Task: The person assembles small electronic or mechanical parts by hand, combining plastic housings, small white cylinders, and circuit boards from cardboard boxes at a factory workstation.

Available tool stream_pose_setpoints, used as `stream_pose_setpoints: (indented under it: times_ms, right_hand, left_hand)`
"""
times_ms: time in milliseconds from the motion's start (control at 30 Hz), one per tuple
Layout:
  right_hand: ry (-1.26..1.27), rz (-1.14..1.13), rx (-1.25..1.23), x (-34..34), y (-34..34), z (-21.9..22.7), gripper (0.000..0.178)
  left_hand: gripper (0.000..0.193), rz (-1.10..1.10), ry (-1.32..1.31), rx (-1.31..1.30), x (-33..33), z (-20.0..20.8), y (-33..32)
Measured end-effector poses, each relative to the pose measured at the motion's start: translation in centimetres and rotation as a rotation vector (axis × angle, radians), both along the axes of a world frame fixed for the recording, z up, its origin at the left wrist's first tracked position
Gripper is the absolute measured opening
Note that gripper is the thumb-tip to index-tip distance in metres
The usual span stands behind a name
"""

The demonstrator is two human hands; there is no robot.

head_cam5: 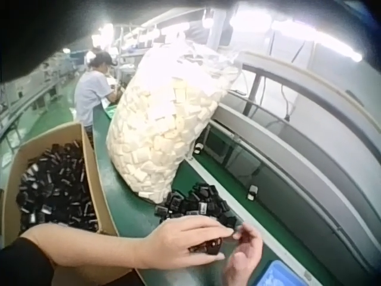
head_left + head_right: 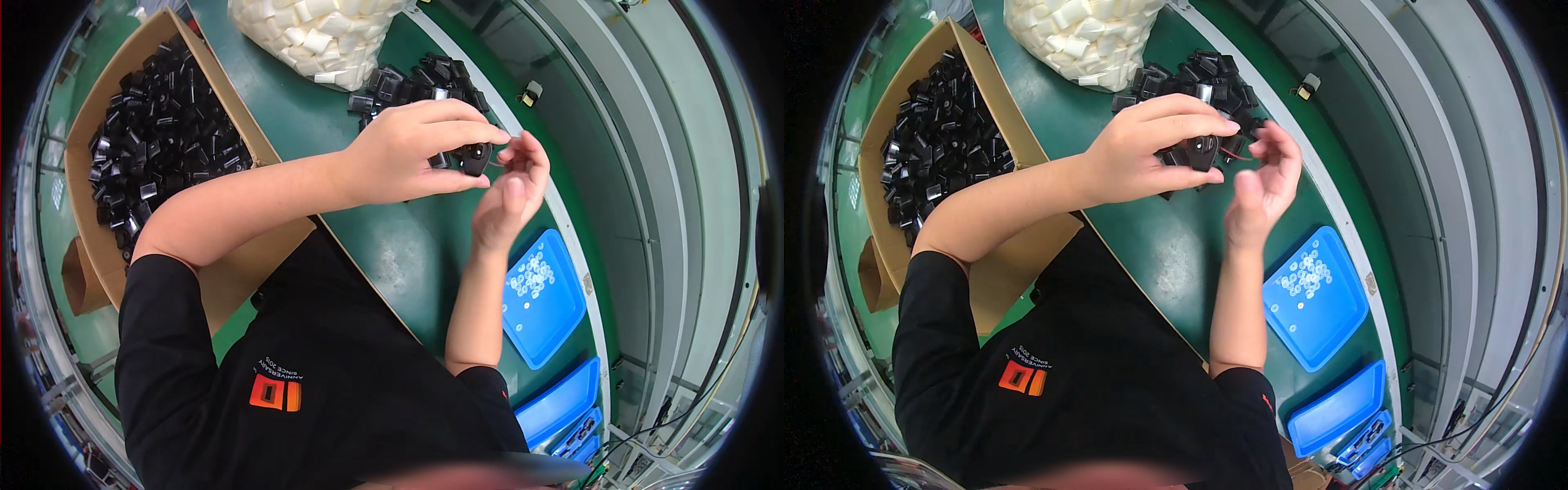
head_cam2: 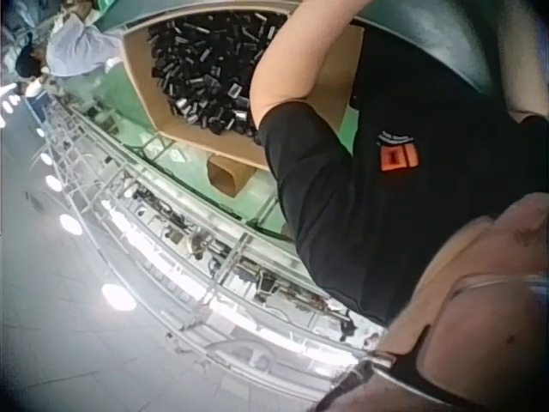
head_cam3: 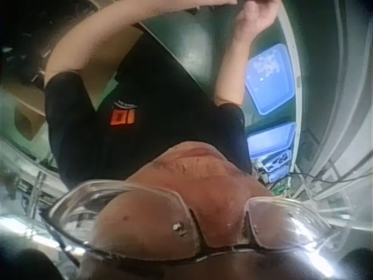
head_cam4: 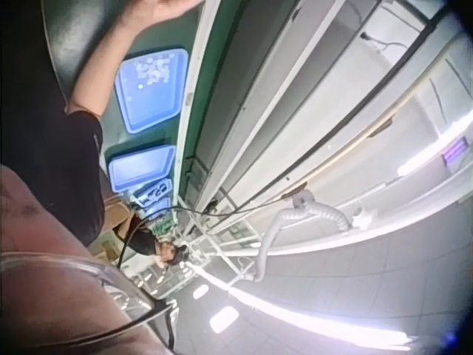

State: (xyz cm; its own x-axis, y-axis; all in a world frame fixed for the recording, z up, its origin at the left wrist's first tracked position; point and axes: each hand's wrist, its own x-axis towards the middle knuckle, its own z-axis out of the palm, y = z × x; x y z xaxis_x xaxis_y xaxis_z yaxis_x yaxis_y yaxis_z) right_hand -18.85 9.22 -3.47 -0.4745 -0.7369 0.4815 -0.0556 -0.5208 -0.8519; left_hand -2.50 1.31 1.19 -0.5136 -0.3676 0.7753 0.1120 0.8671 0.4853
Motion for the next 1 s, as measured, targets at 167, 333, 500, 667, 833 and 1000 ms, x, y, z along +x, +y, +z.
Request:
stream_pose_setpoints:
  times_ms: [167, 333, 500, 667, 833, 1000]
  right_hand:
    - [-0.116, 0.372, 0.334, 1.0, 1.5, 3.5, 0.061]
    - [-0.630, 0.650, 0.123, 0.8, 0.8, 2.5, 0.070]
    - [-0.764, 0.765, 0.128, 0.6, 0.7, 1.4, 0.075]
    - [-0.733, 0.693, 0.170, 1.2, 0.8, 0.8, 0.078]
    - [-0.724, 0.610, 0.141, 2.7, 0.7, 0.4, 0.076]
    - [-0.697, 0.562, 0.116, 3.0, 1.0, 1.2, 0.073]
  left_hand:
    - [0.055, 0.033, -0.116, -0.130, -0.1, 0.1, -0.1]
    - [0.078, 0.166, -0.249, 0.020, -0.3, -0.2, 0.2]
    - [0.069, 0.105, -0.324, 0.058, -0.1, -0.1, 0.3]
    - [0.070, 0.039, -0.325, 0.193, 0.2, -0.2, 0.6]
    - [0.065, 0.057, -0.332, 0.194, 0.2, -0.2, 0.6]
    - [0.067, 0.008, -0.354, 0.199, 0.2, 0.3, 0.9]
